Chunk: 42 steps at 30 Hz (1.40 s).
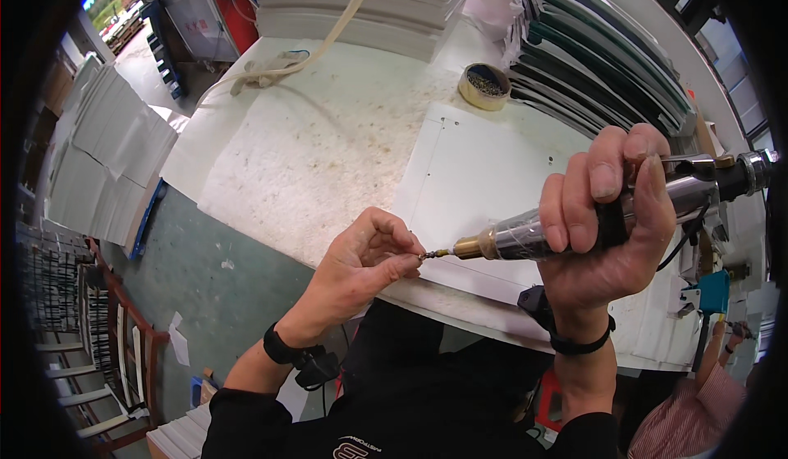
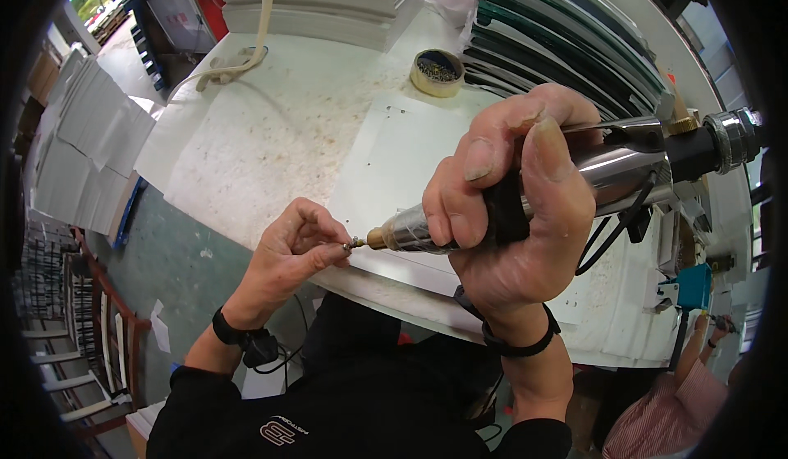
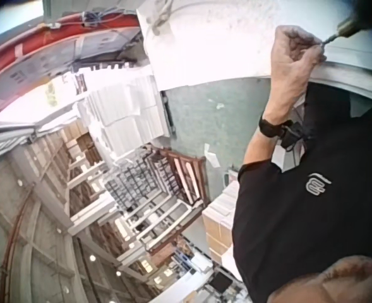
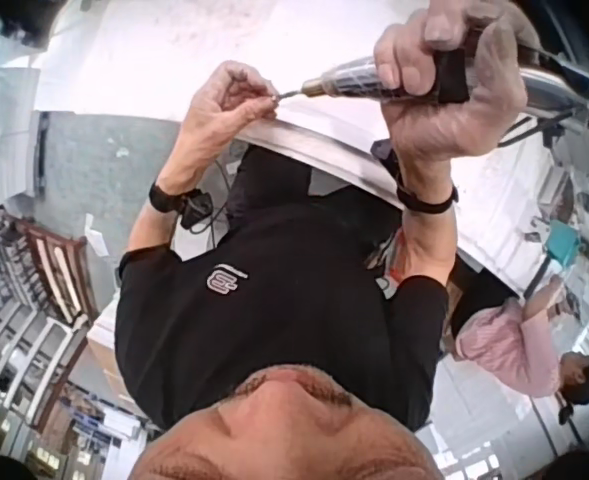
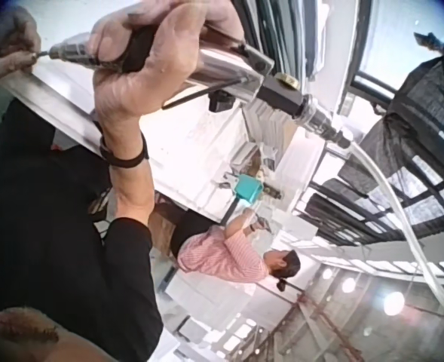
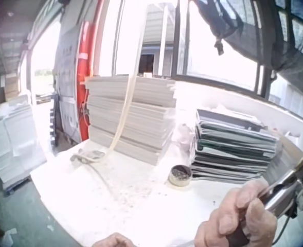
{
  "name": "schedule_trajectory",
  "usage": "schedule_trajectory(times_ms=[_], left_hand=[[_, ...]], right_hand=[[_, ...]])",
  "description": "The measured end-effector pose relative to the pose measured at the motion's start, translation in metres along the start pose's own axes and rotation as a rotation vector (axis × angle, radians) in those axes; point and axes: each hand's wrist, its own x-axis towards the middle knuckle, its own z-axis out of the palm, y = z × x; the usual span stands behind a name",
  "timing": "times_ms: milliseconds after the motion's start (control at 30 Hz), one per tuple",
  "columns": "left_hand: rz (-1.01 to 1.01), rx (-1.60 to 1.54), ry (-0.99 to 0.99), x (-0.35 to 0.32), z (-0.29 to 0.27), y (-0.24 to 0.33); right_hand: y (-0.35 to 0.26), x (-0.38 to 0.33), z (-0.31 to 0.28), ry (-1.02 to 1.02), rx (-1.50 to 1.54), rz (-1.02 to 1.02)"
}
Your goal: The person uses a pneumatic screwdriver to drive screws into pre-drilled holes on white rectangular panels. They handle the panels one by one, securing them with multiple screws, and then stack the finished units. The person also handles black rectangular inserts and cardboard pieces during the assembly process.
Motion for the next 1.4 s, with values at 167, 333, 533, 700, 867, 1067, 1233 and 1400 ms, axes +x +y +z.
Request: schedule_trajectory(times_ms=[167, 333, 533, 700, 867, 1067, 1233, 1400], left_hand=[[0.005, -0.019, -0.006, 0.001, 0.0, 0.001], [0.002, -0.007, -0.014, 0.0, -0.003, 0.0], [-0.017, -0.041, 0.038, 0.003, -0.002, 0.002], [0.093, 0.098, 0.102, 0.004, -0.005, -0.003], [0.271, 0.468, 0.177, 0.011, -0.007, -0.009], [0.288, 0.598, 0.191, 0.013, -0.009, -0.013], [0.309, 0.698, 0.181, 0.011, -0.011, -0.012], [0.282, 0.696, 0.166, 0.005, -0.01, -0.008]], right_hand=[[0.001, 0.001, 0.003, -0.001, 0.028, 0.006], [0.004, 0.005, 0.003, -0.06, 0.048, 0.024], [0.01, 0.022, 0.005, -0.213, 0.054, 0.116], [0.013, 0.031, 0.018, -0.218, -0.11, 0.156], [0.035, 0.037, 0.04, -0.149, -0.212, 0.152], [0.05, 0.031, 0.037, -0.091, -0.371, 0.207], [0.05, 0.032, 0.036, -0.113, -0.388, 0.281], [0.058, 0.028, 0.037, -0.111, -0.389, 0.213]])
